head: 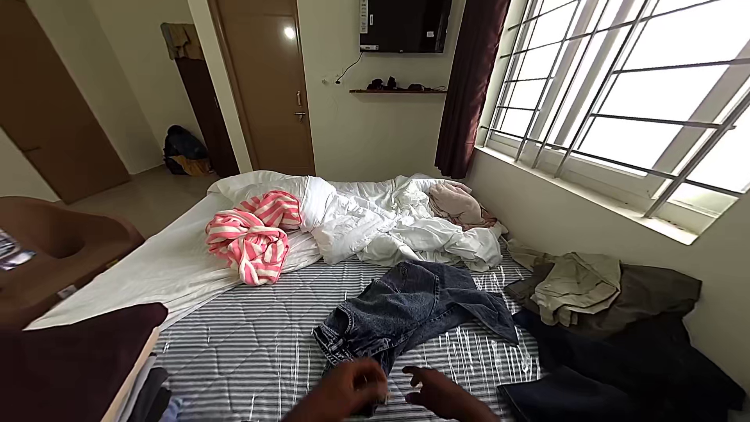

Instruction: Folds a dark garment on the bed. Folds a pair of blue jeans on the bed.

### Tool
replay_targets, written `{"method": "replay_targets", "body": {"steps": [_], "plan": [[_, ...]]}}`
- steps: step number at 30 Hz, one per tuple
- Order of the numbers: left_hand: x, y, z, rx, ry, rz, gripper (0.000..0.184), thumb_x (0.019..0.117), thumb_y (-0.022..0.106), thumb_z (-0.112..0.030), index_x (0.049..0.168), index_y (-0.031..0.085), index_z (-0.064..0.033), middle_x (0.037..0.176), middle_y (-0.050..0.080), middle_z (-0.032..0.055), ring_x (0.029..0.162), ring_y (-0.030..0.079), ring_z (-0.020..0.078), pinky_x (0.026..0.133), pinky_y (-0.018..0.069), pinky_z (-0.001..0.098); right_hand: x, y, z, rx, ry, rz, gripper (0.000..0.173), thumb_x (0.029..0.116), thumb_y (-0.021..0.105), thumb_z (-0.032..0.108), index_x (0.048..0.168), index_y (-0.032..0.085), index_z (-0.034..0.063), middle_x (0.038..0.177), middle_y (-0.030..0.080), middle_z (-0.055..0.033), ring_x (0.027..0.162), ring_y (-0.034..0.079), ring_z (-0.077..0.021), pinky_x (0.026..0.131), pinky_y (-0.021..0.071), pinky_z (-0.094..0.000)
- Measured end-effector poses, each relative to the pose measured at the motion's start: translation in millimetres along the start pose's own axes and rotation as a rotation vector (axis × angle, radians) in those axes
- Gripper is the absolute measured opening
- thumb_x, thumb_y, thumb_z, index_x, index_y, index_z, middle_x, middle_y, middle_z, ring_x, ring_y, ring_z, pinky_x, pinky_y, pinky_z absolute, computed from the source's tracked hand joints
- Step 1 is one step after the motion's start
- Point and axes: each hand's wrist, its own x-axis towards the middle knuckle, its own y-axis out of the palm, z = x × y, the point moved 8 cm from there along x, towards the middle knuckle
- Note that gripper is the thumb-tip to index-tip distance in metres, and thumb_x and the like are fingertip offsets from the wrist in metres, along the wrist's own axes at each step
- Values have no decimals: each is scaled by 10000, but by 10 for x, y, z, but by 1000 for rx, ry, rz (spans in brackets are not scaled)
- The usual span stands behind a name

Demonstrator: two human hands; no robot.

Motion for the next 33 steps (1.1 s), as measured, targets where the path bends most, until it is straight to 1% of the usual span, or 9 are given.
{"method": "replay_targets", "body": {"steps": [4,7,10,13,16,20,26,30,33], "plan": [[325,-693,1234,17,-474,-494,470,1024,616,-404,1325,608,-43,1139,704,163,991,707,283,924,567,487,85,-106,11,117,33,-167,656,991,663,406,1541,456,115,1259,694,-168,1083,704,-335,979,543,-555],[197,-537,1981,-158,-777,-484,687,985,662,-486,1416,484,17,1270,630,278,1080,675,395,932,543,558,206,-81,-1,174,68,-215,665,995,660,396,1548,430,105,1294,683,-151,1085,702,-312,984,542,-523],[198,-323,2136,-285,-872,-460,761,956,695,-510,1400,475,67,1266,633,303,1096,681,410,929,562,551,368,-48,-20,273,85,-270,713,990,677,344,1580,369,90,1343,654,-163,1113,696,-304,991,548,-501],[327,-165,2026,-231,-790,-486,920,878,803,-463,1490,357,61,1359,559,327,1227,601,429,1016,507,577,503,-32,-18,402,65,-335,758,991,671,258,1627,278,137,1362,629,-179,1077,708,-291,948,576,-479],[433,-38,1983,-135,-719,-475,979,833,866,-342,1551,287,-15,1397,540,323,1274,572,441,1049,478,586,582,-38,-22,373,8,-369,627,1006,633,207,1588,402,187,1336,621,-186,1030,699,-290,910,583,-456],[490,-93,1963,-267,-579,-572,939,759,878,-50,1531,344,-58,1499,458,275,1344,517,393,1070,476,545,545,-72,21,-47,42,-454,520,1021,587,392,1532,502,338,1363,610,-152,1147,650,-325,955,547,-519],[551,-175,1797,-313,-312,-705,1064,687,766,161,1585,279,-141,1660,276,133,1467,395,289,1125,445,486,552,-42,134,-128,17,-588,495,1002,608,362,1489,558,289,1489,513,-175,1230,604,-386,977,537,-526],[566,-226,1640,-437,-171,-735,922,694,749,105,1523,421,-131,1594,404,97,1396,476,221,1071,497,417,481,-153,89,-35,32,-664,505,996,631,353,1482,558,236,1472,530,-168,1239,605,-357,1003,535,-496],[563,-252,1457,-573,-94,-736,567,804,669,2,1360,577,-66,1393,594,103,1208,612,196,948,562,371,429,-273,26,-9,14,-761,542,952,677,344,1469,570,221,1491,523,-156,1268,583,-357,1029,512,-509]]}}
